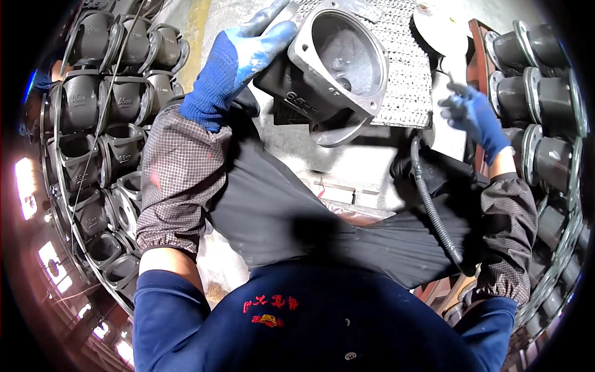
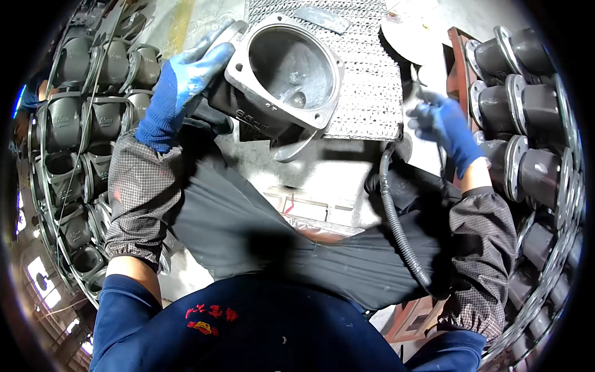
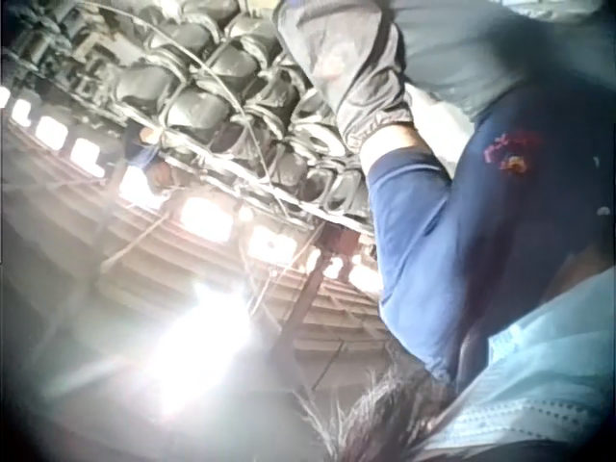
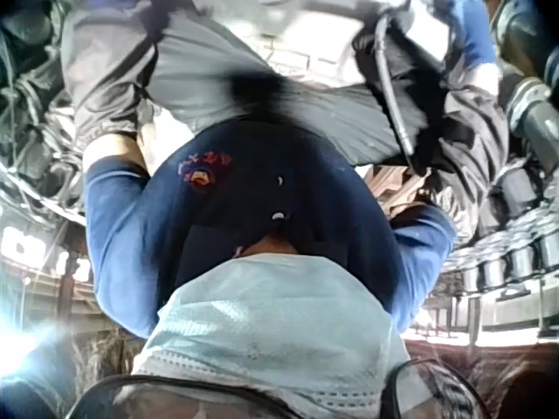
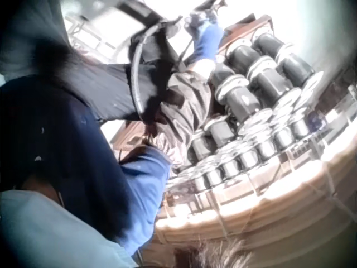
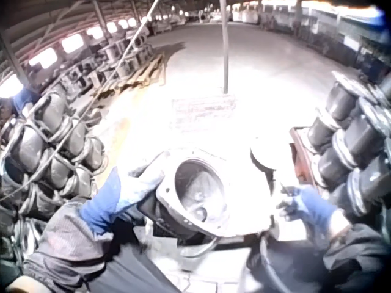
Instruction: The person cleans the interior and exterior surfaces of a metal casting by hand using a small tool to scrape away debris. The person rotates the metal casting multiple times to reach different areas and uses a pneumatic air hose to blow away dust and fragments from the casting and the work surface.
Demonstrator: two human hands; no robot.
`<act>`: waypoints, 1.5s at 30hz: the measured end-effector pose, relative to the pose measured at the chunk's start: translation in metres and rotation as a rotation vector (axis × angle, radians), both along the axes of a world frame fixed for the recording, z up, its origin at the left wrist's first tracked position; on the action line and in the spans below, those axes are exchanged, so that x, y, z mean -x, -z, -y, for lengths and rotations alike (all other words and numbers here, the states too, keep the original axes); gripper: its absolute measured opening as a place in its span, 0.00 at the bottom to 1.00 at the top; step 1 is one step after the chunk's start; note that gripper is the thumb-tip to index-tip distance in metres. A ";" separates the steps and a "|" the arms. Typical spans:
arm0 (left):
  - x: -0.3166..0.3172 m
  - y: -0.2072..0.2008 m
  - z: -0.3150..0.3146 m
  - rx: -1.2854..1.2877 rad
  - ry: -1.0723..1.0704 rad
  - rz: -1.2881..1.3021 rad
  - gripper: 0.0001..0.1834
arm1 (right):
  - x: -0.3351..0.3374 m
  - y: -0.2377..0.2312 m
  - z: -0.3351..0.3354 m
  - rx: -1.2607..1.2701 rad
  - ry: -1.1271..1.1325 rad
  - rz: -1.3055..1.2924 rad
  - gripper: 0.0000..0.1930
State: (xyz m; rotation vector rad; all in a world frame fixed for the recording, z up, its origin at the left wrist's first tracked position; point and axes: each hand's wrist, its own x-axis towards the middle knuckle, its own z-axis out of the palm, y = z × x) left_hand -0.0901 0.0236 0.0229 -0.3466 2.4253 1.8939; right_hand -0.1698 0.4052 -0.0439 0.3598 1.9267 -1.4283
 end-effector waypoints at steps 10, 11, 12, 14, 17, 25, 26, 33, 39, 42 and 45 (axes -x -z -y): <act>-0.007 -0.010 -0.002 0.382 0.109 -0.087 0.19 | 0.026 0.043 -0.018 -0.402 -0.063 -0.584 0.15; -0.002 -0.006 -0.004 0.449 0.131 -0.137 0.19 | 0.031 0.043 -0.029 -0.561 -0.084 -0.683 0.14; -0.003 -0.005 -0.003 0.538 0.143 -0.173 0.19 | 0.037 0.049 -0.032 -0.692 -0.116 -0.775 0.13; -0.002 -0.010 -0.009 0.389 0.060 -0.062 0.20 | 0.045 0.057 -0.035 -0.701 -0.095 -0.747 0.13; -0.003 -0.011 -0.010 0.282 -0.042 0.009 0.20 | 0.047 0.054 -0.028 -0.750 -0.130 -0.774 0.13; -0.002 -0.020 -0.014 0.353 0.008 0.107 0.19 | 0.057 0.066 -0.030 -0.737 -0.119 -0.742 0.14; -0.002 -0.020 -0.013 0.344 0.011 0.091 0.21 | 0.057 0.067 -0.030 -0.731 -0.108 -0.728 0.14; -0.003 -0.007 -0.005 0.480 0.127 -0.097 0.20 | 0.063 0.068 -0.025 -0.692 -0.141 -0.657 0.14; 0.004 -0.015 -0.004 1.023 0.348 -0.422 0.10 | 0.064 0.049 -0.012 -0.183 0.109 -0.194 0.23; 0.003 -0.011 -0.005 0.588 0.140 -0.140 0.15 | 0.058 0.027 0.005 -0.051 0.110 -0.323 0.23; 0.003 -0.003 0.010 0.667 0.274 -0.212 0.17 | 0.042 -0.027 0.042 -0.060 -0.104 -0.509 0.17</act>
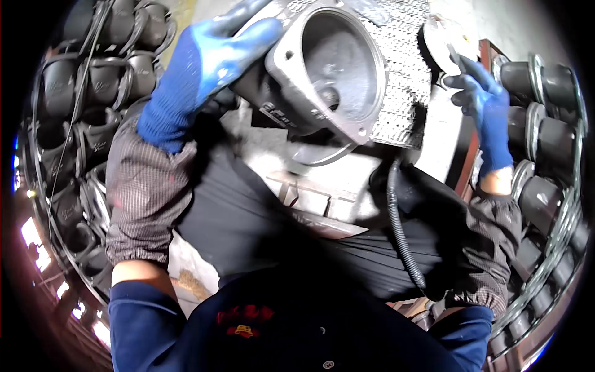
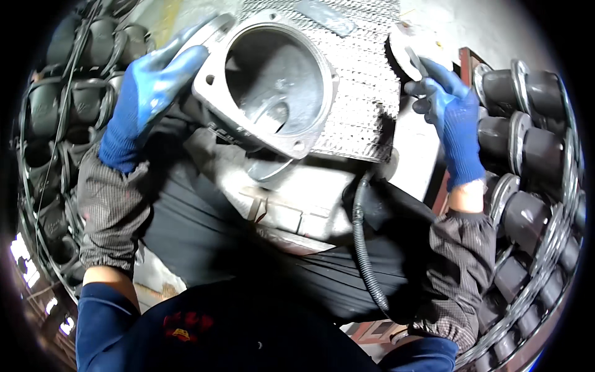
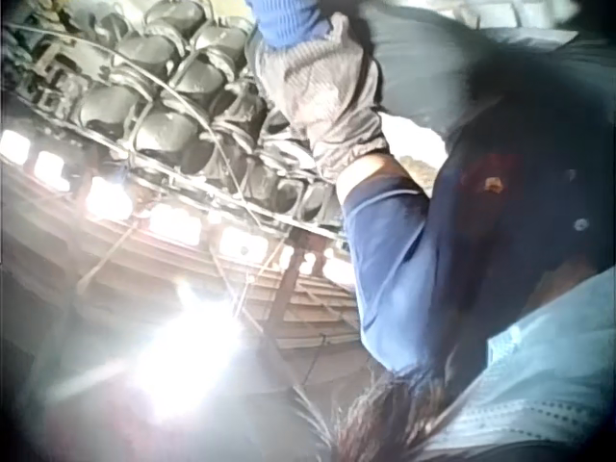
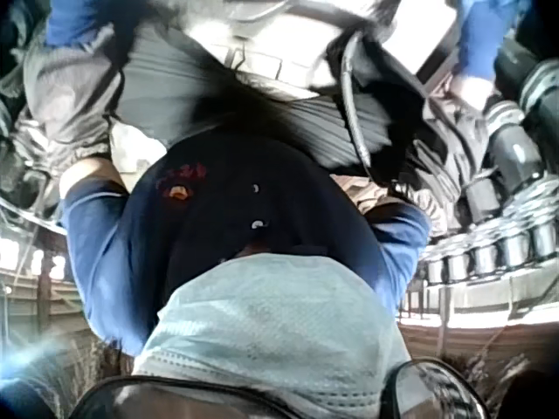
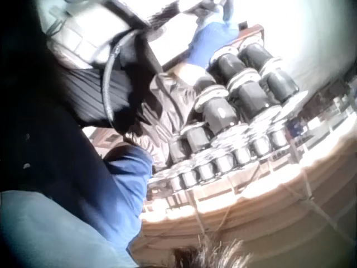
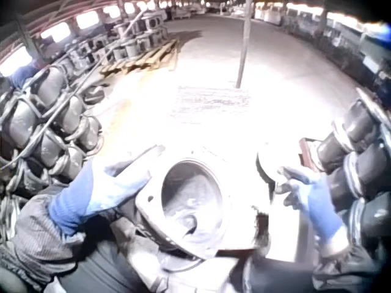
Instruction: The person cleans the interior and exterior surfaces of a metal casting by hand using a small tool to scrape away debris. The person rotates the metal casting multiple times to reach different areas and uses a pneumatic air hose to blow away dust and fragments from the casting and the work surface.
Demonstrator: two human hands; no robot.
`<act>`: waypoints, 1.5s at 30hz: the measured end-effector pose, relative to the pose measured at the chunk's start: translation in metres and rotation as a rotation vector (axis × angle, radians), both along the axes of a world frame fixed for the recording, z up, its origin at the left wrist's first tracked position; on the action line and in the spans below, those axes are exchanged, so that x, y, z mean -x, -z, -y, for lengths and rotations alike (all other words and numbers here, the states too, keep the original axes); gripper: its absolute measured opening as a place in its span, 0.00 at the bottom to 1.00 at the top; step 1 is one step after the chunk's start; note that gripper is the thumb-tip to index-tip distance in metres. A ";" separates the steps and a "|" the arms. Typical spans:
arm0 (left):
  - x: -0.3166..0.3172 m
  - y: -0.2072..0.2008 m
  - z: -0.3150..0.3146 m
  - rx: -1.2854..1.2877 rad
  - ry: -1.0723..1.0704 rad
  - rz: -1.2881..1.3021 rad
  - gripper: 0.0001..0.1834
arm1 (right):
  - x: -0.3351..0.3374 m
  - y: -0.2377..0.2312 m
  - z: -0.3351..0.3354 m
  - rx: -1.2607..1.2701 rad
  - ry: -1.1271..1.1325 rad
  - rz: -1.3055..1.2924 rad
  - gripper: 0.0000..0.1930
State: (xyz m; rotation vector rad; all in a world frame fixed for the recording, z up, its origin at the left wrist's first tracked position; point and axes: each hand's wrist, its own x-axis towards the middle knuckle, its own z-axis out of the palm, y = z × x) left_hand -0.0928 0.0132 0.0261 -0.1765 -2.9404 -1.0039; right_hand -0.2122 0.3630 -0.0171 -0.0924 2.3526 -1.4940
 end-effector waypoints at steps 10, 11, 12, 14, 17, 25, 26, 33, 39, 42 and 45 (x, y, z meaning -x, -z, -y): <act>0.004 -0.012 -0.011 -0.040 -0.124 0.004 0.21 | -0.030 -0.025 0.107 -0.813 -0.948 -0.955 0.07; 0.006 -0.025 -0.023 -0.130 -0.159 0.107 0.21 | -0.029 -0.028 0.107 -0.832 -0.941 -0.949 0.07; 0.003 -0.041 -0.037 -0.202 -0.224 0.215 0.22 | -0.030 -0.028 0.113 -0.880 -0.950 -0.930 0.06; 0.005 -0.027 -0.028 -0.224 -0.203 0.176 0.22 | -0.031 -0.025 0.119 -0.938 -0.954 -0.907 0.06; 0.003 -0.020 -0.021 -0.186 -0.132 0.086 0.23 | -0.034 -0.022 0.126 -0.970 -0.929 -0.890 0.08; 0.004 -0.021 -0.021 -0.160 -0.122 0.053 0.22 | -0.030 -0.008 0.124 -0.960 -0.935 -0.952 0.09; 0.005 -0.022 -0.022 -0.160 -0.122 0.054 0.22 | -0.030 -0.008 0.123 -0.939 -0.926 -0.986 0.08; 0.009 -0.014 -0.016 -0.162 -0.086 0.003 0.22 | -0.035 -0.016 0.137 -0.970 -0.909 -0.880 0.04; 0.013 -0.009 -0.018 -0.269 -0.041 -0.014 0.21 | -0.035 -0.024 0.132 -1.039 -0.982 -0.871 0.07; 0.012 -0.007 -0.018 -0.277 -0.040 -0.025 0.21 | -0.034 -0.022 0.130 -1.041 -1.017 -0.891 0.08; -0.003 -0.016 -0.011 -0.214 -0.126 0.027 0.21 | -0.038 -0.016 0.148 -1.032 -1.111 -0.988 0.07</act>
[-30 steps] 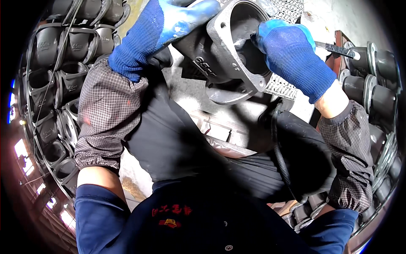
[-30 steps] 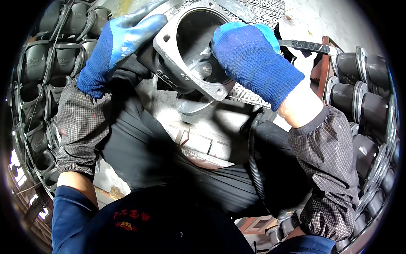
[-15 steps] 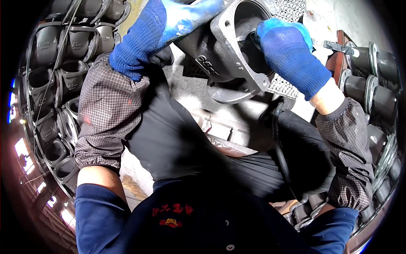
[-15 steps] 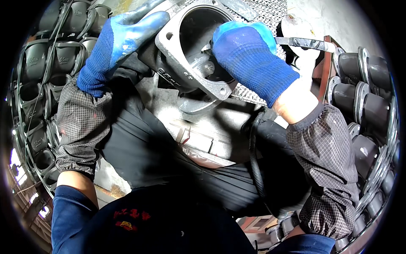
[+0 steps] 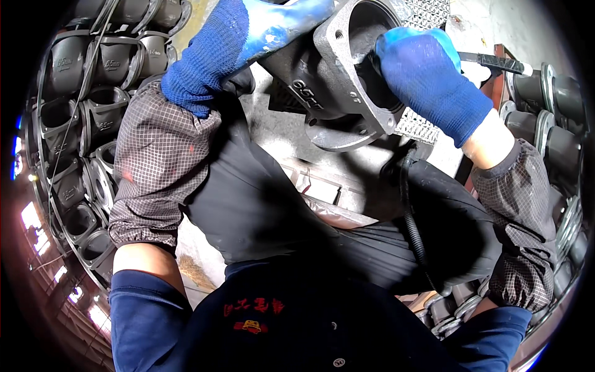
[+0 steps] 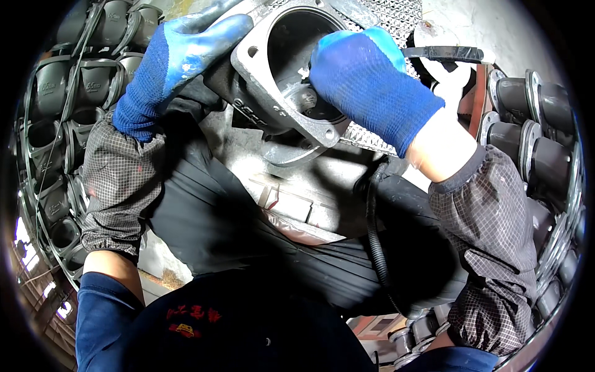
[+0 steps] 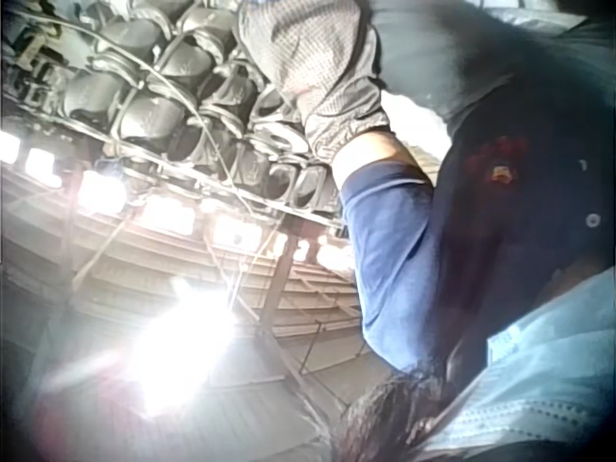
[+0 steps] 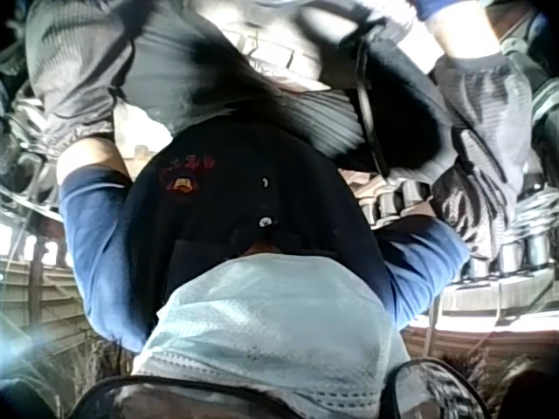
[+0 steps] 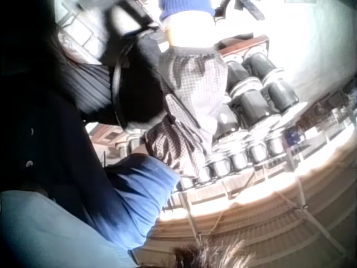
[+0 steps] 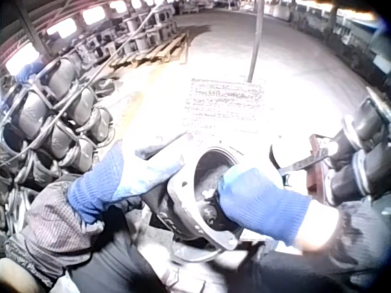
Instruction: The person cleans the interior and exterior surfaces of a metal casting by hand using a small tool to scrape away debris. The person rotates the metal casting multiple times to reach different areas and uses a pneumatic air hose to blow away dust and fragments from the casting and the work surface.
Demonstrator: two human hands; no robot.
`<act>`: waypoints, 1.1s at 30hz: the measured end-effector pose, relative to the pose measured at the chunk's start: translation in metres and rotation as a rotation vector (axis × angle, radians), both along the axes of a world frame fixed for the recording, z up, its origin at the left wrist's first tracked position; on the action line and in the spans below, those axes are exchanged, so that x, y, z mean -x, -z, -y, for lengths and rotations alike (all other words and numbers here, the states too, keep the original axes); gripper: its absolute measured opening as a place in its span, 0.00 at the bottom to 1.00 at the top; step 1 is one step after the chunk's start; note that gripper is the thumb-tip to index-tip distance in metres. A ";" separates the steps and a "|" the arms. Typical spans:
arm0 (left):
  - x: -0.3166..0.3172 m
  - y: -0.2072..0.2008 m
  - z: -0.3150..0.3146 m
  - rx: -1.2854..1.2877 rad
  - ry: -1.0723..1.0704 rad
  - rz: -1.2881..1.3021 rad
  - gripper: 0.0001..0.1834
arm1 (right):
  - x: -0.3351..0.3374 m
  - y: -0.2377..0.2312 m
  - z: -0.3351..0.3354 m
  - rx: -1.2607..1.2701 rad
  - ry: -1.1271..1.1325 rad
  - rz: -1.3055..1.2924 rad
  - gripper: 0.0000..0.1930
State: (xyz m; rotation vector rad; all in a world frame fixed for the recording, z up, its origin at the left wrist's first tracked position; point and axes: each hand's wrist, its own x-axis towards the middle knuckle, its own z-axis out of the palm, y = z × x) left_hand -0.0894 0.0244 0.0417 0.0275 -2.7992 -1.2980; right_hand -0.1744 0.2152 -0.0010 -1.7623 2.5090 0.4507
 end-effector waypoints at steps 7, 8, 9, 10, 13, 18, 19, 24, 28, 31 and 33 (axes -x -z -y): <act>0.011 -0.003 -0.013 0.001 0.023 -0.006 0.22 | 0.015 -0.033 -0.007 -0.038 0.057 0.060 0.07; 0.011 -0.003 -0.013 0.003 0.021 -0.003 0.22 | 0.016 -0.031 -0.007 -0.035 0.055 0.063 0.07; 0.010 -0.003 -0.012 0.021 0.019 -0.006 0.22 | 0.018 -0.029 -0.006 -0.014 0.039 0.084 0.07; 0.010 -0.003 -0.011 0.037 0.018 -0.009 0.22 | 0.018 -0.027 -0.006 0.006 0.024 0.105 0.08; 0.009 -0.004 -0.010 0.077 0.024 -0.018 0.23 | 0.015 -0.022 0.004 -0.073 0.082 0.017 0.09; 0.010 -0.009 -0.015 0.058 -0.031 0.056 0.23 | 0.020 -0.032 0.014 -0.205 0.147 0.064 0.11; 0.010 -0.007 -0.013 0.070 -0.010 0.018 0.23 | 0.020 -0.032 0.014 -0.184 0.136 0.055 0.10; 0.012 -0.005 -0.009 0.236 0.107 -0.031 0.23 | 0.020 -0.029 0.012 -0.135 0.129 0.040 0.10; 0.009 -0.005 -0.011 0.186 -0.026 0.079 0.21 | 0.019 -0.025 0.012 -0.092 0.115 0.047 0.09; 0.009 0.003 0.006 0.870 0.331 -0.256 0.22 | 0.017 -0.027 0.010 -0.055 0.096 0.048 0.09; 0.009 0.006 0.008 0.846 0.338 -0.279 0.22 | 0.019 -0.027 0.008 -0.039 0.095 0.044 0.09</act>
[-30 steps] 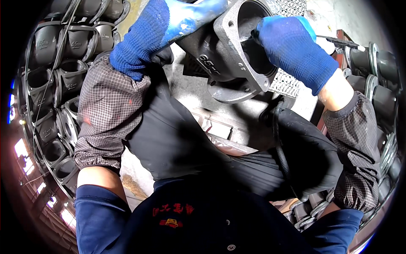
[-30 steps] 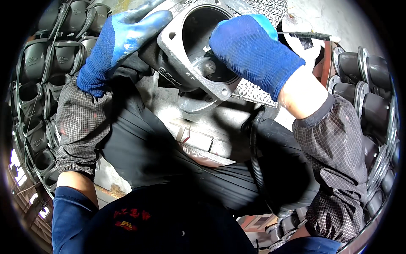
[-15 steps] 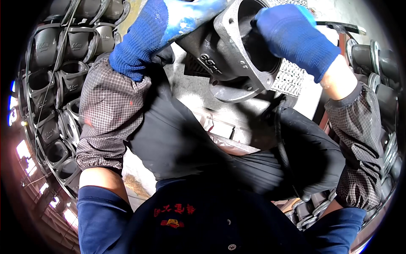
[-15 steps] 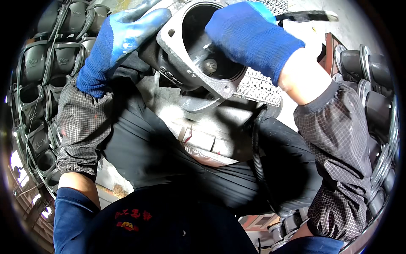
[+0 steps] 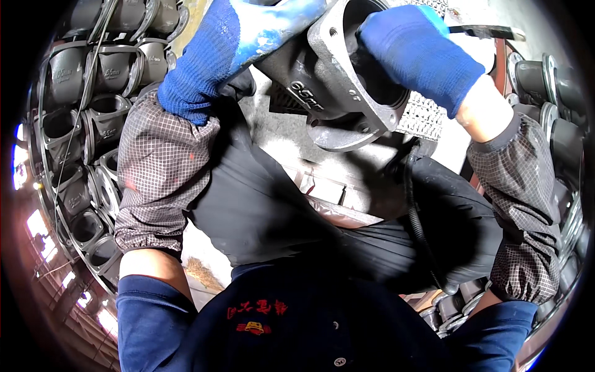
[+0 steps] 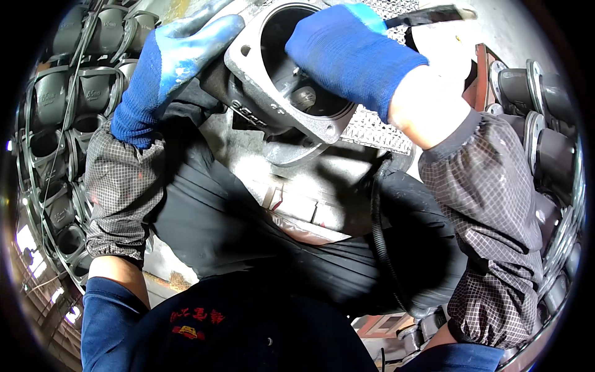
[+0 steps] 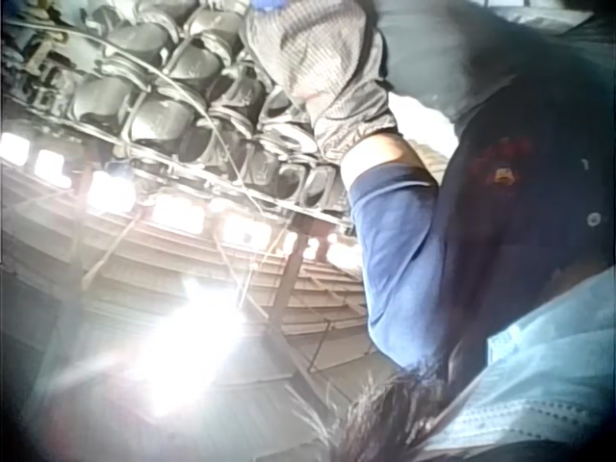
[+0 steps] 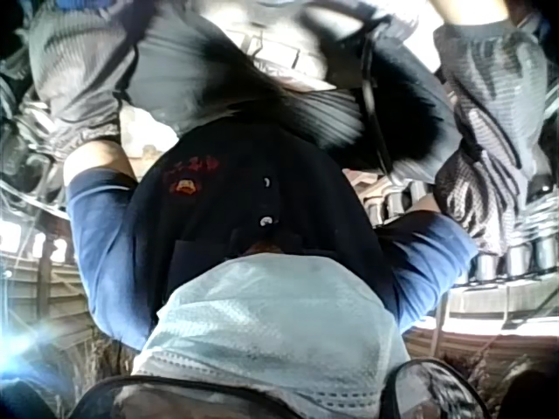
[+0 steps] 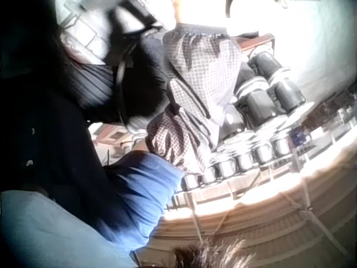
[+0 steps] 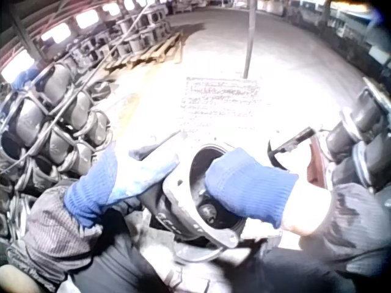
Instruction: The person cleans the interior and exterior surfaces of a metal casting by hand using a small tool to scrape away debris. The person rotates the metal casting multiple times to reach different areas and uses a pneumatic air hose to blow away dust and fragments from the casting and the work surface.
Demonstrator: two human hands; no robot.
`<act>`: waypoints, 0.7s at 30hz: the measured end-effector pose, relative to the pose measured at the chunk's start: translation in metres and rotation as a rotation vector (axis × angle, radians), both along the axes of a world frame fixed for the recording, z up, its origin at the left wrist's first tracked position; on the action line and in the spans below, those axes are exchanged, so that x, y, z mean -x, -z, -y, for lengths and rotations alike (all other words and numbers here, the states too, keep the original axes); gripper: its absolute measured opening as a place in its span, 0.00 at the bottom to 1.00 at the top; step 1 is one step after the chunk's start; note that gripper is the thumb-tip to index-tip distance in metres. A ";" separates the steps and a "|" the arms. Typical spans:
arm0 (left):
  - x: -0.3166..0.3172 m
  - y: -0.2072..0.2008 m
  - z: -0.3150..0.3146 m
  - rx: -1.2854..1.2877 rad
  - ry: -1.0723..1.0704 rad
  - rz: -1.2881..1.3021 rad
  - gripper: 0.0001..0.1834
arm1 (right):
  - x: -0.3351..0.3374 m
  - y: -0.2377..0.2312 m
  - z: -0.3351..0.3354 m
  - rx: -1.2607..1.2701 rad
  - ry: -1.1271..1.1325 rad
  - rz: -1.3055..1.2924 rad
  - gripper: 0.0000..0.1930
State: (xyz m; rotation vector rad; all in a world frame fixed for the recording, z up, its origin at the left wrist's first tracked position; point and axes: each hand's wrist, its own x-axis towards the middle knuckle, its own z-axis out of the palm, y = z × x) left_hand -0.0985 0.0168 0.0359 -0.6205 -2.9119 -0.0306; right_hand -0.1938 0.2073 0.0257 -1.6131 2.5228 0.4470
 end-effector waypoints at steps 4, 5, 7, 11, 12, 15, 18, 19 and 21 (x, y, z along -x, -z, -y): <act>0.007 0.009 0.014 -0.081 0.184 -0.092 0.22 | 0.001 0.000 -0.001 0.044 -0.018 -0.001 0.08; 0.006 0.011 0.016 -0.080 0.183 -0.090 0.22 | 0.000 0.000 -0.002 0.057 -0.024 0.001 0.08; 0.004 0.017 0.018 -0.130 0.132 -0.067 0.22 | 0.001 0.001 -0.002 0.083 -0.038 0.005 0.08; 0.003 0.019 0.006 -0.596 -0.153 0.178 0.20 | -0.001 -0.005 -0.006 0.146 -0.062 0.006 0.07; 0.005 0.016 0.010 -0.321 -0.003 0.045 0.18 | 0.002 -0.009 -0.011 0.187 -0.066 0.005 0.07; -0.004 -0.015 -0.015 -0.359 -0.195 0.119 0.19 | 0.011 -0.009 -0.027 0.392 -0.105 -0.001 0.07; -0.001 -0.015 -0.026 -0.715 -0.389 0.272 0.21 | 0.024 0.007 -0.068 0.507 -0.043 -0.027 0.11; -0.002 -0.012 -0.023 -0.721 -0.298 0.233 0.21 | 0.019 0.007 -0.071 0.490 0.015 0.007 0.12; -0.003 -0.011 -0.023 -0.832 -0.327 0.267 0.22 | 0.007 0.006 -0.071 0.404 0.088 0.035 0.12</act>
